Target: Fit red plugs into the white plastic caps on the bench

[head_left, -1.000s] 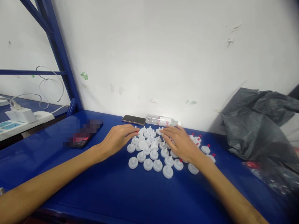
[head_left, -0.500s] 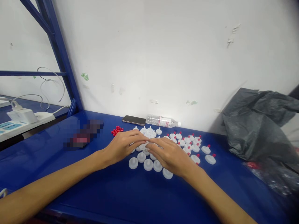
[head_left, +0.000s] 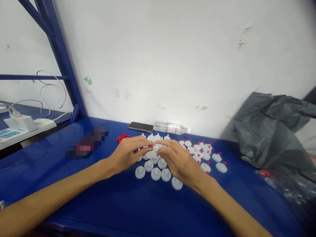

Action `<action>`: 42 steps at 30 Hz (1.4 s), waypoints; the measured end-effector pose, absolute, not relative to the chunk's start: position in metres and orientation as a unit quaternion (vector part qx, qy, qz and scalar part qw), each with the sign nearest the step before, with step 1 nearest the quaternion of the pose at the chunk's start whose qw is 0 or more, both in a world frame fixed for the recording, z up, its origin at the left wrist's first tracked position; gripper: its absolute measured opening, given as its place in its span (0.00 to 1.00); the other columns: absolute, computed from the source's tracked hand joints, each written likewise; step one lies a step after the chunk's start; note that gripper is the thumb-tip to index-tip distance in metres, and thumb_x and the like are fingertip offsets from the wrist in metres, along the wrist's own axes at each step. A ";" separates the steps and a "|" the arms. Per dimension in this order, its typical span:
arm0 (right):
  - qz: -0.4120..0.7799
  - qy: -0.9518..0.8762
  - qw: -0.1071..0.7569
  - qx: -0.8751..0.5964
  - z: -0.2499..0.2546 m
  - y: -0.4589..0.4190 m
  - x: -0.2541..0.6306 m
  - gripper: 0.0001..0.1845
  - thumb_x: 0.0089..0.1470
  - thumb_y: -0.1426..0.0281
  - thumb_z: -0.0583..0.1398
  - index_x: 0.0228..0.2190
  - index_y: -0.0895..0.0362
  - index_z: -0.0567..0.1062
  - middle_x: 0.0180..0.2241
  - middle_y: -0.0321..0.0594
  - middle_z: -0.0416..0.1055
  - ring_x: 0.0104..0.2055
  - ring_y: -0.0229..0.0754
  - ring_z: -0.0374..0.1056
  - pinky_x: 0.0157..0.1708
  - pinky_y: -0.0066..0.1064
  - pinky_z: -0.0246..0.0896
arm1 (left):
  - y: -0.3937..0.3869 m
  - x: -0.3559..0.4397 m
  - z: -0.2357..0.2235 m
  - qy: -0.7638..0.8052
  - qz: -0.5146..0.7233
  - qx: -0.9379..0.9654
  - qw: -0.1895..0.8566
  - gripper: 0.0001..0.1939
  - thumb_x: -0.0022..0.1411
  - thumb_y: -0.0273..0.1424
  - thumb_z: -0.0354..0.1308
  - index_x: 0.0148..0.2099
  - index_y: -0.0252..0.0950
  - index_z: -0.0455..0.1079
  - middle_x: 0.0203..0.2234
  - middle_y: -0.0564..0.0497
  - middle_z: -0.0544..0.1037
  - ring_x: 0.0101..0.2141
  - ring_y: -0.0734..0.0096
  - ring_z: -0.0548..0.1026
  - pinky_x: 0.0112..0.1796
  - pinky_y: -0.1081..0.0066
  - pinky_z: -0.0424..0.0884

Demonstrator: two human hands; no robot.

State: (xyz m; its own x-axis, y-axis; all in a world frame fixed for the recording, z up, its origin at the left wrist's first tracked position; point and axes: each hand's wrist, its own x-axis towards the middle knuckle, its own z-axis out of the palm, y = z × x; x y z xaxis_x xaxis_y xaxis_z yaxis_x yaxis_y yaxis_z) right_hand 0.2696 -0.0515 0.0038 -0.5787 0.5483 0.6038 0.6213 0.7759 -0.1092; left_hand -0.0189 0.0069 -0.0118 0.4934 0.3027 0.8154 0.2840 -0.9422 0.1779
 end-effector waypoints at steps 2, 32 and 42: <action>-0.041 -0.882 0.338 -0.325 -0.002 -0.050 0.270 0.28 0.86 0.75 0.56 0.68 0.34 0.85 0.74 0.36 0.90 0.72 0.52 0.90 0.67 0.55 0.96 | 0.004 -0.018 -0.012 0.190 0.478 0.857 0.023 0.13 0.94 0.37 0.68 0.62 0.39 0.95 0.38 0.47 0.95 0.31 0.67 0.89 0.32 0.72 0.84; -0.192 -0.874 0.344 -0.286 0.000 -0.037 0.267 0.36 0.64 0.89 0.59 0.61 0.46 0.87 0.71 0.52 0.88 0.68 0.58 0.91 0.60 0.49 0.98 | 0.003 -0.020 0.016 0.326 0.420 0.830 0.167 0.17 0.90 0.39 0.66 0.60 0.38 0.96 0.43 0.45 0.98 0.36 0.63 0.90 0.42 0.68 0.84; -0.082 -0.758 0.324 -0.560 0.027 0.035 0.321 0.31 0.86 0.66 0.49 0.70 0.59 0.87 0.69 0.65 0.85 0.67 0.63 0.88 0.72 0.58 0.85 | 0.052 -0.065 0.025 0.564 0.192 0.802 -0.035 0.21 0.87 0.25 0.58 0.65 0.30 0.94 0.61 0.32 0.96 0.66 0.35 0.87 0.72 0.45 0.82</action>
